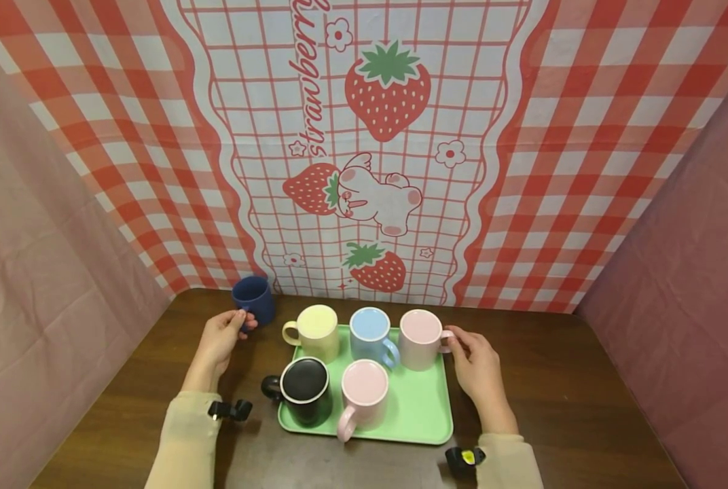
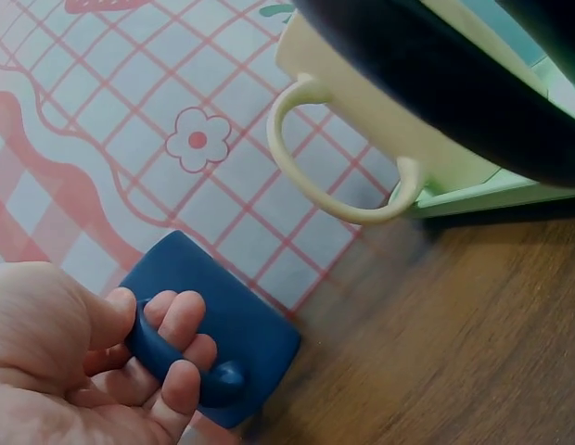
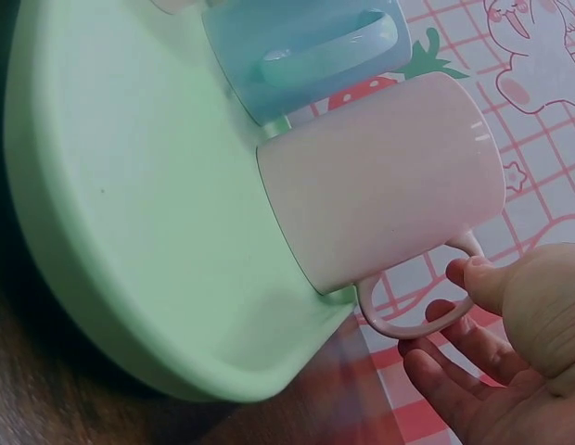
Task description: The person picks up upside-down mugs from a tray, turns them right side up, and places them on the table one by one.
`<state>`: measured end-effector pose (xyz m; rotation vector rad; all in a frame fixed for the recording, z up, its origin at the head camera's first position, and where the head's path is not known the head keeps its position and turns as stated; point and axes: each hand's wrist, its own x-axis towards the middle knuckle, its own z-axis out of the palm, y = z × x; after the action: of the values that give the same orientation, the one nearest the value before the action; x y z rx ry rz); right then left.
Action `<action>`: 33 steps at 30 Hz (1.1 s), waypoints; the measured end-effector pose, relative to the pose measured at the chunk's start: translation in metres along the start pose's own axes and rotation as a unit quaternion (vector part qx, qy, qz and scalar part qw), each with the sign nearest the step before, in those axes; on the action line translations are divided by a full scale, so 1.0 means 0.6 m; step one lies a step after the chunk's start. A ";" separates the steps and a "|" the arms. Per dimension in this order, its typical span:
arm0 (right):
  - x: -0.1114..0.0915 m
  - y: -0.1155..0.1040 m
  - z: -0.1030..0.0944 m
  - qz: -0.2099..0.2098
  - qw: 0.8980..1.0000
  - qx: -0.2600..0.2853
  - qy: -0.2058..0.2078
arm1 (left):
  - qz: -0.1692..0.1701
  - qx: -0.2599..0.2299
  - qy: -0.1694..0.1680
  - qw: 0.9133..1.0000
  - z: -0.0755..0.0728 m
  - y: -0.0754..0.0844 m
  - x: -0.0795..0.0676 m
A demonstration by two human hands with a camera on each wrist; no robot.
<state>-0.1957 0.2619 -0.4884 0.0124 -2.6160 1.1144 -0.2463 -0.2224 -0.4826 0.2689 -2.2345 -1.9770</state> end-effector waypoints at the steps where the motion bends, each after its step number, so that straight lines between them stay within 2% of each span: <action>1: 0.000 0.000 0.000 0.000 1.000 0.000 0.001 | -0.001 0.000 0.003 1.000 0.000 -0.001 0.000; 7: 0.001 -0.002 -0.001 0.012 1.000 0.004 -0.010 | -0.003 -0.009 0.023 1.000 -0.002 -0.002 0.002; 14: 0.002 -0.003 -0.002 0.013 1.000 0.004 -0.013 | -0.007 -0.008 0.029 1.000 -0.003 -0.001 0.004; 21: 0.000 -0.003 0.000 -0.002 1.000 0.001 0.003 | -0.015 0.006 0.037 0.999 0.001 -0.003 0.006; 33: -0.001 -0.001 -0.002 0.024 0.999 0.006 -0.020 | -0.014 0.037 0.049 0.998 0.002 0.003 0.000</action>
<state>-0.1946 0.2624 -0.4872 -0.0266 -2.6574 1.1585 -0.2463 -0.2211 -0.4808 0.3992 -2.2565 -1.8526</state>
